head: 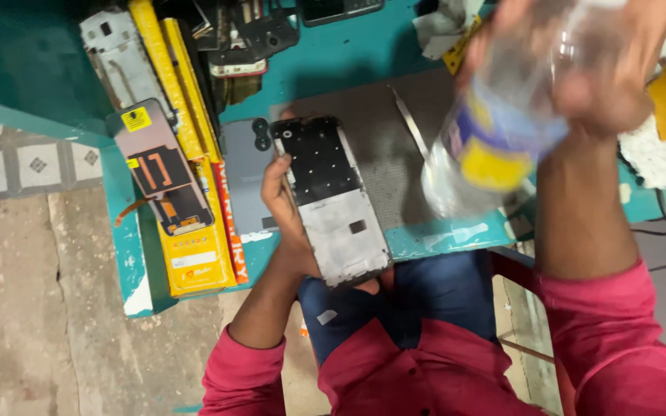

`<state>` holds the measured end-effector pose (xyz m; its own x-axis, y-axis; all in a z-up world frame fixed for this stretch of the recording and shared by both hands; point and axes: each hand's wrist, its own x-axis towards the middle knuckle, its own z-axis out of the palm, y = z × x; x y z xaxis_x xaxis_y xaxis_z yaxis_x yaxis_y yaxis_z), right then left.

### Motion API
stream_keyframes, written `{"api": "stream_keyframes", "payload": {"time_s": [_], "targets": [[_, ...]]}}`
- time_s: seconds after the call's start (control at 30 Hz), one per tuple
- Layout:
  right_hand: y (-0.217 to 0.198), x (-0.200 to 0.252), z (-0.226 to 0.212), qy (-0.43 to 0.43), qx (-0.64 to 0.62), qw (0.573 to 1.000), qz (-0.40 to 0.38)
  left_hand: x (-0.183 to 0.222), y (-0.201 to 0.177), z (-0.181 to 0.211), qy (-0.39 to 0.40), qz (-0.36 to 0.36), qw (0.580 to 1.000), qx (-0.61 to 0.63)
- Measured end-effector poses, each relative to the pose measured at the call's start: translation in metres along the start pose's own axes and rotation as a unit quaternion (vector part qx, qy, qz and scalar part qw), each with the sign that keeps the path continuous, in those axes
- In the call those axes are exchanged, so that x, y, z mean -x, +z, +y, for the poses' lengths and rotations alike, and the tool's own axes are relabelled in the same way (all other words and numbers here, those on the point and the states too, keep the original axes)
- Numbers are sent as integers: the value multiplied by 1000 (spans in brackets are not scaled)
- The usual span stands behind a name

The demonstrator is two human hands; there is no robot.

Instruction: The person disassembles a smartphone, removes the screen assembly, and then scrapes adhesive residue from the phone's frame using a metal tool. They also apply a liquid from a spray bottle to the frame during the process.

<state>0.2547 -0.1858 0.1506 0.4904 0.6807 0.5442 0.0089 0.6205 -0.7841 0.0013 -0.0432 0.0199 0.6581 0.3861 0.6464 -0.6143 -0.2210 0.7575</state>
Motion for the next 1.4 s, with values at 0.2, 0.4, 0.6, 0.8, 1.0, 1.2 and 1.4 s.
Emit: {"api": "stream_keyframes", "payload": {"time_s": [0.2,0.4,0.6,0.8,1.0,1.2,1.4], "targets": [[74,136,-37,108,86,990,1,-7,5,19,61,-53,996,27],[124,190,-29,129,433,892,-28,-12,0,39,33,-22,999,14],[127,189,-28,54,489,869,-51,-14,-17,57,48,-108,985,-123],[115,188,-27,10,532,842,-85,-7,-9,52,18,-82,986,-145],[116,188,-25,17,550,831,-79,2,-12,53,30,-57,979,-193],[116,188,-23,18,541,838,-73,-1,-15,48,46,-58,979,-189],[110,191,-20,8,529,846,-71,-1,-10,63,39,-78,984,-158]]}}
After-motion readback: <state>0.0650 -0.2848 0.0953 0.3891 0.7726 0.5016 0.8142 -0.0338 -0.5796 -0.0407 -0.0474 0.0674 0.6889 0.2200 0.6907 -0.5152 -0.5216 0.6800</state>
